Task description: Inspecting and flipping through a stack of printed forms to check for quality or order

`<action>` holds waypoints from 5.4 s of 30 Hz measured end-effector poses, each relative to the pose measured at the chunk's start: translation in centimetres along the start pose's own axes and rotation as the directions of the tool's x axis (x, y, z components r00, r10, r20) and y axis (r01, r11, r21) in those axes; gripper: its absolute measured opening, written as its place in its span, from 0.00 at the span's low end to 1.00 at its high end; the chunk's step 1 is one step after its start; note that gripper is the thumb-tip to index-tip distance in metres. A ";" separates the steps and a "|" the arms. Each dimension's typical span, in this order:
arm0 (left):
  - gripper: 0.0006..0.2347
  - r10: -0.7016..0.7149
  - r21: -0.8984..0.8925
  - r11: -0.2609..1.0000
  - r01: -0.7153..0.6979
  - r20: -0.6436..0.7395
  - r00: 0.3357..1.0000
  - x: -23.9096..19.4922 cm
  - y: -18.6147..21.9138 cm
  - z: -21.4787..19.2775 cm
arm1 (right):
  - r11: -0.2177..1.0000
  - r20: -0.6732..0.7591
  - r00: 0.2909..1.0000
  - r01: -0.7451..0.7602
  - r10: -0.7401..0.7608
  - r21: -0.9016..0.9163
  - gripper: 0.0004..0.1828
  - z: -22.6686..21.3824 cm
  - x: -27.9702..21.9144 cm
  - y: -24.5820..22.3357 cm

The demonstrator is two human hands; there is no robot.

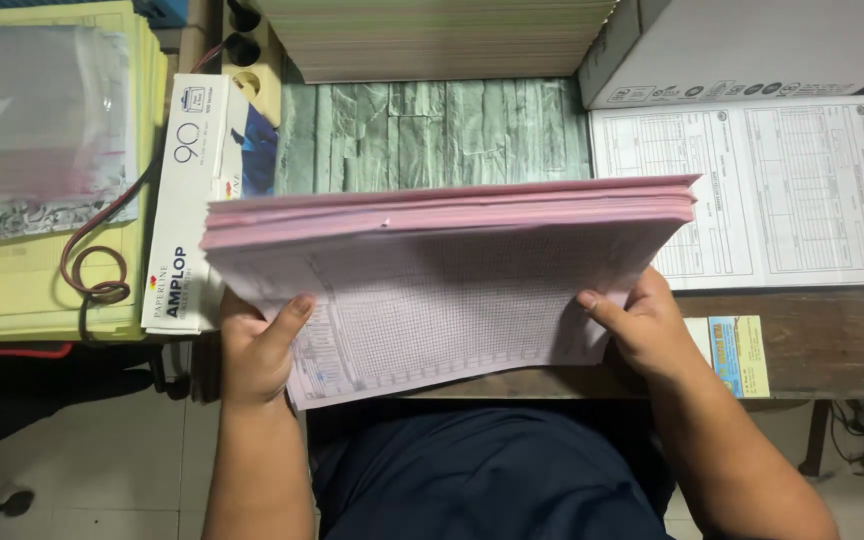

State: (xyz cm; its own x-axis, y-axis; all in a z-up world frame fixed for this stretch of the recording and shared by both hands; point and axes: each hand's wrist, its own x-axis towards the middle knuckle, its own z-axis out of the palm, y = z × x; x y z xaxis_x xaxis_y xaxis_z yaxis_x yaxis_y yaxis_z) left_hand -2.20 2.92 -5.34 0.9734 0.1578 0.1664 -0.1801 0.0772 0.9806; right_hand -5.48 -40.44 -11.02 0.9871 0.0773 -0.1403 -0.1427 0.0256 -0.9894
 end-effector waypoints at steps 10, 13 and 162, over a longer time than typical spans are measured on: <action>0.20 -0.389 -0.091 0.913 0.398 0.105 0.915 1.4 6.3 4.3 | 0.987 -0.089 0.995 0.038 -0.052 -0.154 0.10 0.0 -2.9 -5.9; 0.22 -0.579 -0.151 0.798 0.584 0.081 0.812 1.6 6.1 5.3 | 0.989 -0.079 0.994 -0.071 0.081 0.127 0.12 1.6 -2.0 -7.2; 0.29 0.250 0.298 0.903 -0.309 0.219 0.943 3.2 4.4 4.9 | 0.888 -0.361 0.891 0.094 -0.277 -0.450 0.12 4.6 4.3 -11.1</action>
State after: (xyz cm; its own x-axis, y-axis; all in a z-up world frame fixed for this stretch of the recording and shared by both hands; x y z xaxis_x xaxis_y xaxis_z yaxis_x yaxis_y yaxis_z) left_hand 0.78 -1.03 0.06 0.9039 -0.0478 0.4251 -0.4213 -0.2722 0.8651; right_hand 0.03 -35.83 -0.47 0.9450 -0.2976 0.1357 -0.0013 -0.4185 -0.9082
